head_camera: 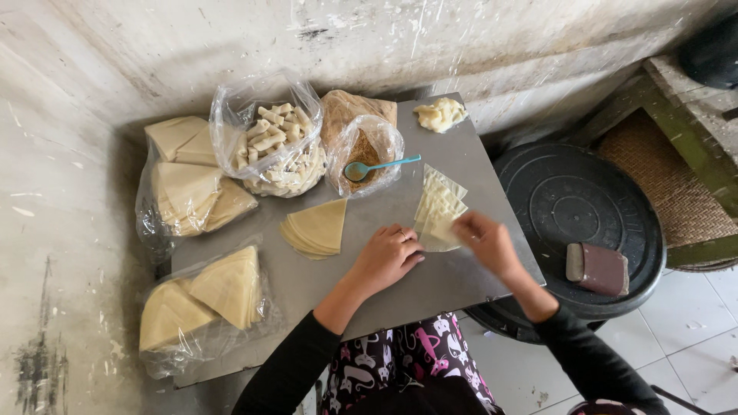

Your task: The person places a granular filling onto triangular dough sheets using a small blue spoon, then folds and seals each sheet into a triangular packet. The finished packets are stacked on the table. The person repeats this process for multiple units.

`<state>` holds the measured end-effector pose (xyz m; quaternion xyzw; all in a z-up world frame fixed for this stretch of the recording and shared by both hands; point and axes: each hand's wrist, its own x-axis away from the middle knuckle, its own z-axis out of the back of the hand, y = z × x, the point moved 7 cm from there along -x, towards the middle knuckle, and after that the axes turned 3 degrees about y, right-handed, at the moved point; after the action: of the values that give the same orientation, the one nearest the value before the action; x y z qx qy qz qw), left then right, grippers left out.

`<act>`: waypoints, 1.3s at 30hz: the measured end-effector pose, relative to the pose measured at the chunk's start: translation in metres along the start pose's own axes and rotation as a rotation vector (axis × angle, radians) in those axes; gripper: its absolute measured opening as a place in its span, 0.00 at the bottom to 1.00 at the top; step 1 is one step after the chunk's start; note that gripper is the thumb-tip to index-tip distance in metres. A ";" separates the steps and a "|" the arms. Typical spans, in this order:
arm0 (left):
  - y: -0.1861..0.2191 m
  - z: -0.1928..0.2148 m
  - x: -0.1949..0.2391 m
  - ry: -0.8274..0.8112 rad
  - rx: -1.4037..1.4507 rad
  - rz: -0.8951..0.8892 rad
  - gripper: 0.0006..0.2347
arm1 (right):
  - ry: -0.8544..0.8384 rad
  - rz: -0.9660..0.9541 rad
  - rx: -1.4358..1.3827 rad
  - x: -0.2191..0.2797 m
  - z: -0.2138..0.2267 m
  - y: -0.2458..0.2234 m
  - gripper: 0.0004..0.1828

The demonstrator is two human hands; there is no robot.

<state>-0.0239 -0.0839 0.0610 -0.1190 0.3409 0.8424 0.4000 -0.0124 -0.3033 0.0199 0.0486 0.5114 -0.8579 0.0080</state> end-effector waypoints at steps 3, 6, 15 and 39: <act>0.000 0.000 -0.001 -0.011 0.030 0.024 0.06 | 0.006 -0.349 -0.602 -0.040 0.024 0.044 0.12; 0.001 0.002 -0.003 -0.010 0.049 0.042 0.06 | 0.046 -0.369 -0.838 -0.072 0.044 0.050 0.11; -0.056 0.064 0.023 0.477 -0.018 0.472 0.06 | 0.137 0.304 0.138 -0.058 -0.029 -0.079 0.10; -0.046 0.060 0.045 0.422 -0.285 0.478 0.11 | 0.070 0.475 0.415 -0.103 -0.069 -0.125 0.09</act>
<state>-0.0143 0.0041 0.0620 -0.2618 0.3133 0.9083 0.0914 0.0875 -0.1869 0.1062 0.1967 0.2999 -0.9158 0.1808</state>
